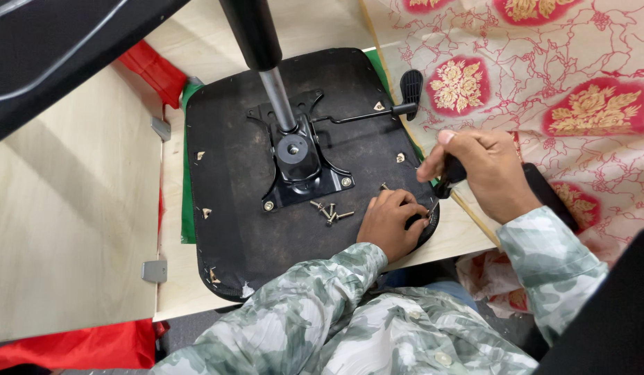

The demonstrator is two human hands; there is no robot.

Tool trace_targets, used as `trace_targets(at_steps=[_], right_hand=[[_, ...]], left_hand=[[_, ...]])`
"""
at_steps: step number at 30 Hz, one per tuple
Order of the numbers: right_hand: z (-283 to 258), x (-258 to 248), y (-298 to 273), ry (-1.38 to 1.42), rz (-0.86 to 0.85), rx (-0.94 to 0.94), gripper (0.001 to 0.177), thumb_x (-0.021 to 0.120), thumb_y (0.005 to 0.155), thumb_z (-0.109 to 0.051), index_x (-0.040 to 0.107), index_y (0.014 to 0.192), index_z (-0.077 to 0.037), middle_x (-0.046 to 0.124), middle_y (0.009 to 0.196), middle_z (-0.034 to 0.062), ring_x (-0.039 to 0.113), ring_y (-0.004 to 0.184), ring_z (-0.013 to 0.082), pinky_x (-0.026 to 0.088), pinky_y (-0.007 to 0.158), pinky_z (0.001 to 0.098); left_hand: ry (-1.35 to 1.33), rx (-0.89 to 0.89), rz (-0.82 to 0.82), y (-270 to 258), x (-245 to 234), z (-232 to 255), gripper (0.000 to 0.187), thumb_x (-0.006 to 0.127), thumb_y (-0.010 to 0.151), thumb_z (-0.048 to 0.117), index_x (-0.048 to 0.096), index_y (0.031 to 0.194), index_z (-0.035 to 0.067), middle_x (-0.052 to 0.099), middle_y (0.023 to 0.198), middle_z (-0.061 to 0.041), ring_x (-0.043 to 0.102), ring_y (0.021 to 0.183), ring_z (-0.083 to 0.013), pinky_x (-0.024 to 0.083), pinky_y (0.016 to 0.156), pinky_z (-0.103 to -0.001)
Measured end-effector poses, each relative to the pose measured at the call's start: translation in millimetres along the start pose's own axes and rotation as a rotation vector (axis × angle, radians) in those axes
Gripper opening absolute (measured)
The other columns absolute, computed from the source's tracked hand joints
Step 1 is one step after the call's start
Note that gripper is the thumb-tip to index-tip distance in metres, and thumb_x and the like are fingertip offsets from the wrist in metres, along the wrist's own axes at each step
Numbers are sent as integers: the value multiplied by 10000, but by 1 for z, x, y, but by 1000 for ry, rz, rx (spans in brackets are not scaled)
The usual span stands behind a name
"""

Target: The person uses a screwdriver to tighten screws into the underside of an office chair base. They hold the chair steady with one hand while turning the screwdriver with the other, working on multiple screw locations.

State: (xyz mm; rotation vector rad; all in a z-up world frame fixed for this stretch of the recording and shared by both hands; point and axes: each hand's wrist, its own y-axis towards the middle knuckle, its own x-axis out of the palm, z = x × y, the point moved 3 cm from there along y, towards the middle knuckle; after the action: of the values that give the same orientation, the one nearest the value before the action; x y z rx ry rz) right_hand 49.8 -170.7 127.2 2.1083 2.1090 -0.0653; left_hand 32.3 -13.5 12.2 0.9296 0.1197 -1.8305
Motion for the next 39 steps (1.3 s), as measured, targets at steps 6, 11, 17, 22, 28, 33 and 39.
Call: trace_targets(at_steps=[6,11,17,22,28,33,39], right_hand=[[11,9,-8,124,101,-89,501,440,1151,-327,578,818,20,606,779,100,569,718,177,458,690,320],[8,7,-13,280,21,-33,347,429,1063,-247,645,1045,24,647,977,117,616,908,178,498,862,323],[-7,-7,-20,147,-59,-33,321,523,1038,-179,689,1127,81,715,1014,149,680,956,189,532,910,325],[-8,-19,-14,10,-40,-59,198,625,995,-107,716,1040,63,739,973,138,686,904,158,547,879,293],[7,-14,-3,35,21,-220,209,680,976,-28,521,842,-17,553,867,35,477,799,81,403,736,260],[10,-5,5,265,-46,-156,83,498,914,-36,507,832,-38,535,821,34,498,743,105,423,703,268],[-3,2,18,217,-168,-65,203,449,901,-42,636,925,35,656,851,92,627,772,171,517,755,300]], left_hand=[[-16,24,20,-5,-4,3,184,750,836,202,786,1006,140,664,1091,-23,593,1126,-243,453,978,-392],[-13,15,12,-5,-4,3,192,752,832,206,786,1009,142,666,1094,-26,594,1125,-248,454,970,-398],[-7,18,26,-6,-5,4,182,750,840,208,783,1008,147,664,1099,-21,596,1126,-240,456,974,-393],[18,-17,-2,-2,-5,6,171,759,836,235,792,982,153,664,1072,-13,597,1110,-222,449,969,-388],[3,-41,-5,-1,-3,4,176,761,837,267,799,968,155,668,1055,-12,594,1102,-227,446,977,-391],[4,-23,19,-1,-2,5,191,753,848,286,796,977,152,664,1073,-16,592,1113,-235,444,972,-393],[67,-50,5,1,-1,9,169,757,859,315,786,950,176,654,1061,-9,591,1095,-225,441,954,-392]])
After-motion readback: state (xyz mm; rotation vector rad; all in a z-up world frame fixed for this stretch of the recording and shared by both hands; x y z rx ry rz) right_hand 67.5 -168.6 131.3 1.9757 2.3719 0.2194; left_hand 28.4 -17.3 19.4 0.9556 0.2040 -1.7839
